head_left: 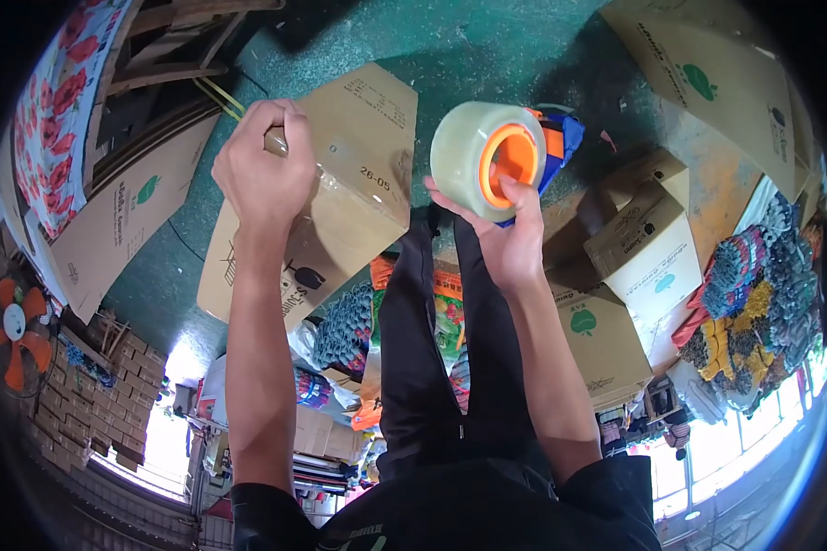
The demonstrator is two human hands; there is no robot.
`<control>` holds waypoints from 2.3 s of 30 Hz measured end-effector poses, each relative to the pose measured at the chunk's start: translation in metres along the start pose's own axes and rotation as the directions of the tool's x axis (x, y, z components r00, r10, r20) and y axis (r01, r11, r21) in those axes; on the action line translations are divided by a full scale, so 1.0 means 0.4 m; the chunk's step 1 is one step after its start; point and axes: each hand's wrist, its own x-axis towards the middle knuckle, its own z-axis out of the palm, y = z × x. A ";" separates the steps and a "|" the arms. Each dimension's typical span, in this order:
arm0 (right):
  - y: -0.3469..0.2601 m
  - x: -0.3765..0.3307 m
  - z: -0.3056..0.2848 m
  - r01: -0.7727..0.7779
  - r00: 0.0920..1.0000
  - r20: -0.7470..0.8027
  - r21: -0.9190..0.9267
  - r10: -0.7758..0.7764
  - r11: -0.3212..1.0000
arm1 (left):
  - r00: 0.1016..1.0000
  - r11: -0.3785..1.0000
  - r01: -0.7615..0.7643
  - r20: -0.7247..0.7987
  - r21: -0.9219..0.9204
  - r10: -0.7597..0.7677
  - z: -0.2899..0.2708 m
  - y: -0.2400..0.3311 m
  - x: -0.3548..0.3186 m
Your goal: Folding cardboard boxes, sealing them with a tape dispenser, and applying plastic strapping.
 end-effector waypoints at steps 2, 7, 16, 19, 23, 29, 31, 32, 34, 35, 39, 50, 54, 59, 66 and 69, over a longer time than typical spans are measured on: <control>-0.015 -0.020 -0.014 -0.012 1.000 0.019 -0.008 0.012 1.000 | 0.999 0.999 0.035 -0.013 0.020 -0.035 0.001 -0.003 -0.003; -0.049 -0.065 0.005 0.012 1.000 0.012 -0.220 -0.010 0.975 | 0.993 0.981 0.116 0.015 0.158 -0.120 -0.021 0.029 -0.012; -0.026 -0.020 0.014 0.062 0.981 -0.155 -0.321 -0.117 0.945 | 0.911 0.916 0.389 0.190 -0.101 -0.366 -0.203 -0.160 -0.208; 0.047 -0.021 -0.061 -0.112 0.965 -0.260 -0.357 0.017 0.927 | 0.695 0.735 0.649 0.239 0.197 -0.678 -0.301 -0.477 -0.424; 0.113 -0.095 -0.072 -0.086 0.966 -0.259 -0.396 -0.022 0.914 | 0.092 0.238 0.948 0.534 0.213 -0.841 -0.339 -0.625 -0.672; 0.136 -0.297 -0.223 -0.004 0.917 -0.383 -0.284 -0.109 0.959 | 0.232 0.264 0.960 0.786 -0.091 -0.573 -0.304 -0.448 -0.685; 0.110 -0.428 -0.255 -0.019 0.850 -0.518 -0.213 -0.096 0.977 | 0.204 0.356 0.934 0.881 -0.044 -0.428 -0.384 -0.278 -0.593; 0.125 -0.489 -0.310 0.028 0.836 -0.533 -0.196 -0.130 0.980 | 0.204 0.423 0.906 0.891 -0.015 -0.405 -0.400 -0.226 -0.577; 0.130 -0.621 -0.337 0.137 0.825 -0.543 -0.077 -0.156 0.988 | 0.214 0.597 0.800 0.903 0.058 -0.374 -0.468 -0.143 -0.543; 0.113 -0.701 -0.320 0.191 0.823 -0.548 0.015 -0.152 0.982 | 0.207 0.686 0.720 0.911 0.105 -0.357 -0.493 -0.101 -0.528; 0.156 -0.962 -0.441 0.405 0.696 -0.692 0.162 -0.189 0.900 | 0.275 0.904 0.427 0.953 -0.002 -0.128 -0.524 0.151 -0.482; 0.219 -1.258 -0.596 0.947 0.282 -0.932 0.234 -0.226 0.219 | -0.094 0.873 -0.176 0.891 -0.454 0.444 -0.340 1.007 -0.356; 0.119 -1.204 -0.608 0.990 0.142 -0.986 0.144 -0.089 -0.009 | -0.049 0.776 -0.324 0.829 -0.541 0.557 -0.055 1.274 -0.327; 0.110 -1.027 -0.620 0.921 0.367 -0.929 0.370 -0.045 -0.121 | 0.240 0.595 -0.610 0.594 -0.523 0.768 0.191 1.312 -0.289; 0.202 -0.834 -0.599 0.561 0.793 -0.608 0.750 0.031 0.350 | 0.198 0.729 -0.645 0.871 -0.229 0.449 0.144 0.640 -0.295; 0.133 -0.784 -0.548 0.403 0.828 -0.558 0.657 0.051 0.637 | 0.393 0.822 -0.548 0.915 0.154 0.091 -0.051 0.142 -0.270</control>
